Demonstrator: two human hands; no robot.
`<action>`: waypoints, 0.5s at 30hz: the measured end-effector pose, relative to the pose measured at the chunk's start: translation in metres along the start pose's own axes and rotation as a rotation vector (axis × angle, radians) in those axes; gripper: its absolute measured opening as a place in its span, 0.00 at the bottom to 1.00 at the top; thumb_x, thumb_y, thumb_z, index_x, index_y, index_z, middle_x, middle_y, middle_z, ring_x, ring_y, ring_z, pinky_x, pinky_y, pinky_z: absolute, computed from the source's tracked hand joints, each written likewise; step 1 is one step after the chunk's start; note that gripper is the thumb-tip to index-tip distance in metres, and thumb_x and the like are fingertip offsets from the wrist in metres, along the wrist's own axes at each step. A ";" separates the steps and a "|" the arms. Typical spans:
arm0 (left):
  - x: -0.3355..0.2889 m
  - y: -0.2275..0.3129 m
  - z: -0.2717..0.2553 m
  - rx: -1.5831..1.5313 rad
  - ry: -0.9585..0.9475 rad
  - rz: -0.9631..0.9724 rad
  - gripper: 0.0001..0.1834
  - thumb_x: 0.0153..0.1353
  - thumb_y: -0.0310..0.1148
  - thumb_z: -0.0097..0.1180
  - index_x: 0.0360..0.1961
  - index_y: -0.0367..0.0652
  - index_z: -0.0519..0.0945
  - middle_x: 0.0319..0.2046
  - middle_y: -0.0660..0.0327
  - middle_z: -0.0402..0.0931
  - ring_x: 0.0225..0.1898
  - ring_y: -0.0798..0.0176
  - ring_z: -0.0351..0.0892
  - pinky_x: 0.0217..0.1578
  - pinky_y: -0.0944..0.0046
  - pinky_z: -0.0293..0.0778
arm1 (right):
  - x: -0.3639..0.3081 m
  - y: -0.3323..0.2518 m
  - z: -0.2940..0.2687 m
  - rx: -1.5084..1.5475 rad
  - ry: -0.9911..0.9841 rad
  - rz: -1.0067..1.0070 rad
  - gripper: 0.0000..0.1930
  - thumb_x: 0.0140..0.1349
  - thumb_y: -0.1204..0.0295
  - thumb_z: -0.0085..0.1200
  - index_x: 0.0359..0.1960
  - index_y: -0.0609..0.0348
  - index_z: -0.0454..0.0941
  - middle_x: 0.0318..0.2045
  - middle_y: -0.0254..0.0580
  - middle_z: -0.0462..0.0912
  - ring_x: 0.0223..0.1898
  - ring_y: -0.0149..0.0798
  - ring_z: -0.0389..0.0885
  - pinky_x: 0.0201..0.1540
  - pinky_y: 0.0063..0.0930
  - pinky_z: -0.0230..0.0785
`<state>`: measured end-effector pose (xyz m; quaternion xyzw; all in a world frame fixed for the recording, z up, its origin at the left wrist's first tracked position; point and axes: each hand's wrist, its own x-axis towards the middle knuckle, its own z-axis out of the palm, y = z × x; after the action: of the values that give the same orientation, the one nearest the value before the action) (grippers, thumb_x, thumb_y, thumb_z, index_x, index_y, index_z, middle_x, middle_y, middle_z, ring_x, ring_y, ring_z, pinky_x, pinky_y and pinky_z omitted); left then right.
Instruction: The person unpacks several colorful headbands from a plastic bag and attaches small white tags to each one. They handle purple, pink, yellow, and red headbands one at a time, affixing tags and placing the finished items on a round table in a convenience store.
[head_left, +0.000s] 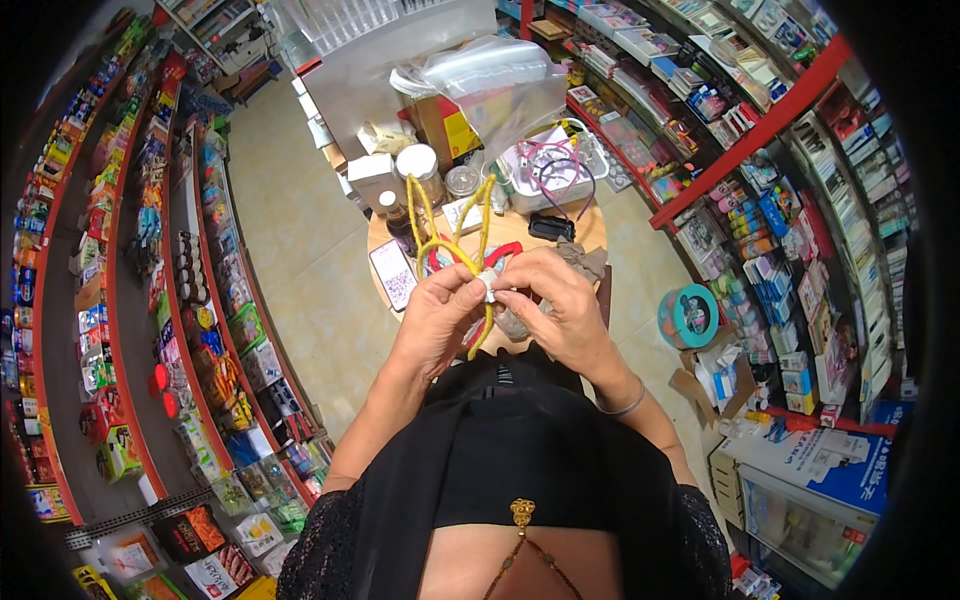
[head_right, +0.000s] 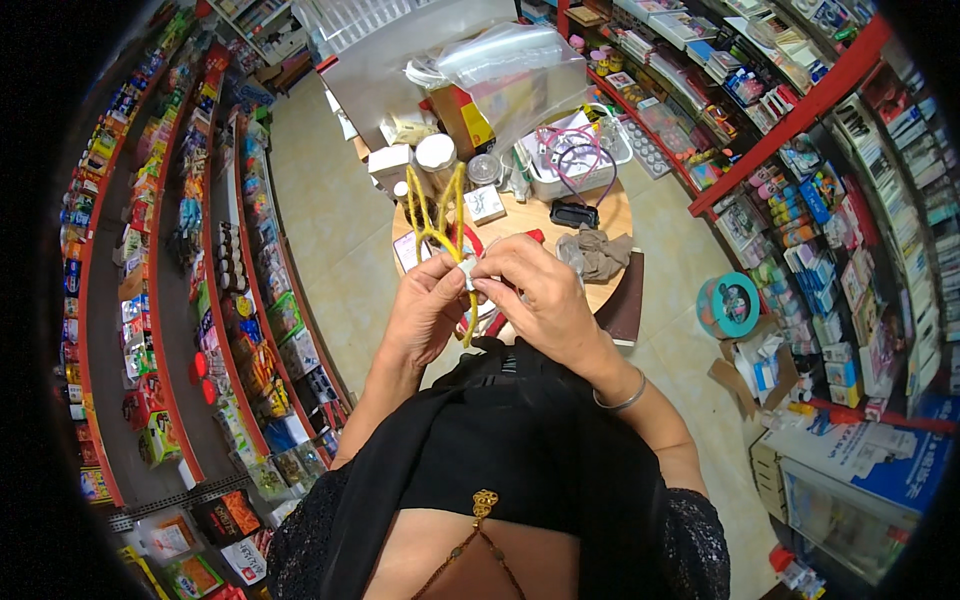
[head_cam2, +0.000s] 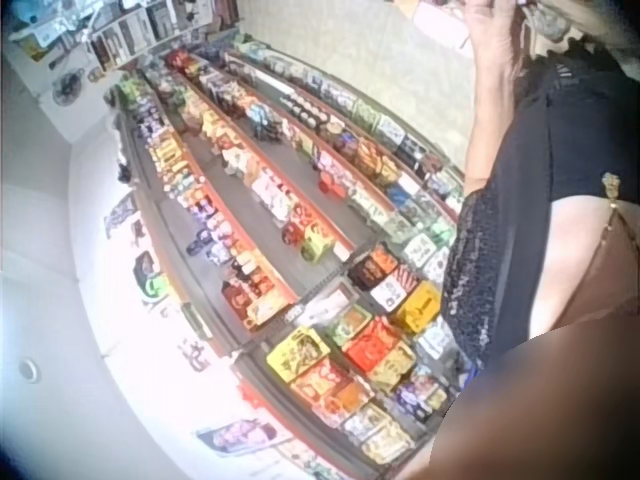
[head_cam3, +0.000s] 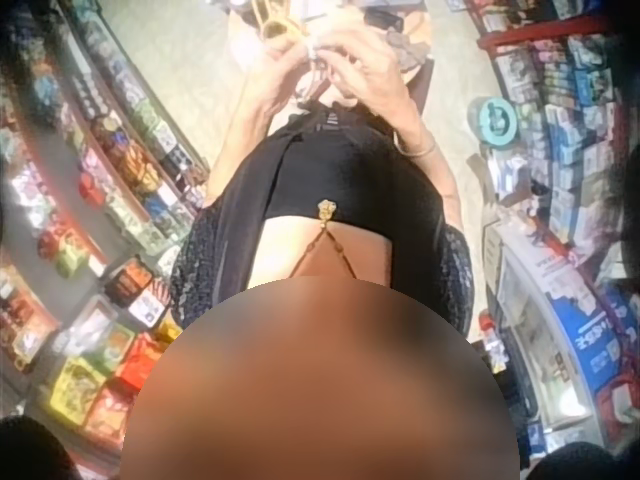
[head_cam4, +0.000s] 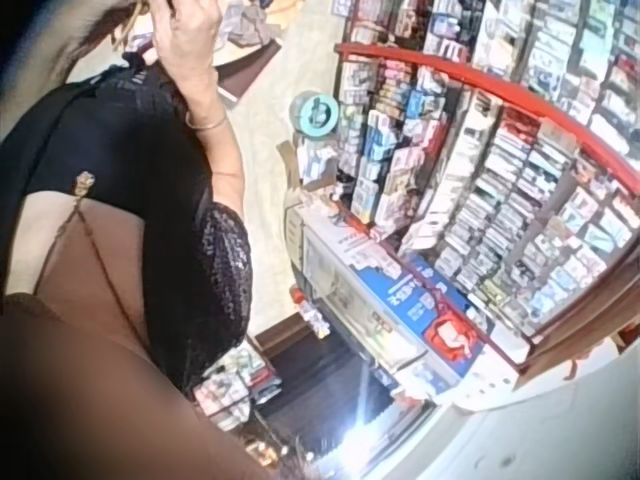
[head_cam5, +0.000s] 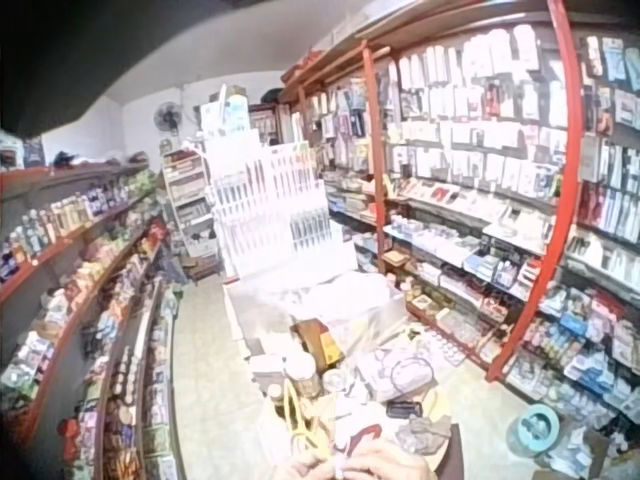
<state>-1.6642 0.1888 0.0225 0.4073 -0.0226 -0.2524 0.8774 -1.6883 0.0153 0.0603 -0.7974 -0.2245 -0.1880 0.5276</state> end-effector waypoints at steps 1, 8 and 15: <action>-0.001 0.001 0.002 -0.008 0.003 -0.007 0.08 0.62 0.29 0.57 0.39 0.37 0.76 0.35 0.61 0.78 0.35 0.69 0.77 0.38 0.70 0.75 | 0.000 0.002 -0.002 0.008 -0.023 0.001 0.08 0.52 0.83 0.59 0.34 0.65 0.78 0.34 0.44 0.77 0.32 0.37 0.77 0.32 0.24 0.69; -0.003 0.003 0.006 -0.062 -0.018 -0.048 0.08 0.61 0.28 0.58 0.37 0.35 0.76 0.35 0.60 0.77 0.35 0.69 0.77 0.38 0.69 0.76 | 0.003 0.005 0.005 -0.231 -0.038 -0.246 0.11 0.52 0.84 0.56 0.36 0.62 0.70 0.34 0.47 0.74 0.31 0.46 0.76 0.32 0.32 0.68; -0.005 0.004 0.007 -0.114 -0.060 -0.073 0.09 0.60 0.29 0.59 0.38 0.35 0.76 0.35 0.60 0.77 0.34 0.69 0.77 0.36 0.70 0.75 | -0.004 0.006 0.012 -0.165 0.019 -0.187 0.09 0.55 0.84 0.53 0.36 0.63 0.68 0.34 0.48 0.73 0.29 0.46 0.75 0.32 0.33 0.68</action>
<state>-1.6690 0.1884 0.0309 0.3493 -0.0198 -0.2971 0.8884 -1.6879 0.0237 0.0491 -0.8118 -0.2767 -0.2617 0.4427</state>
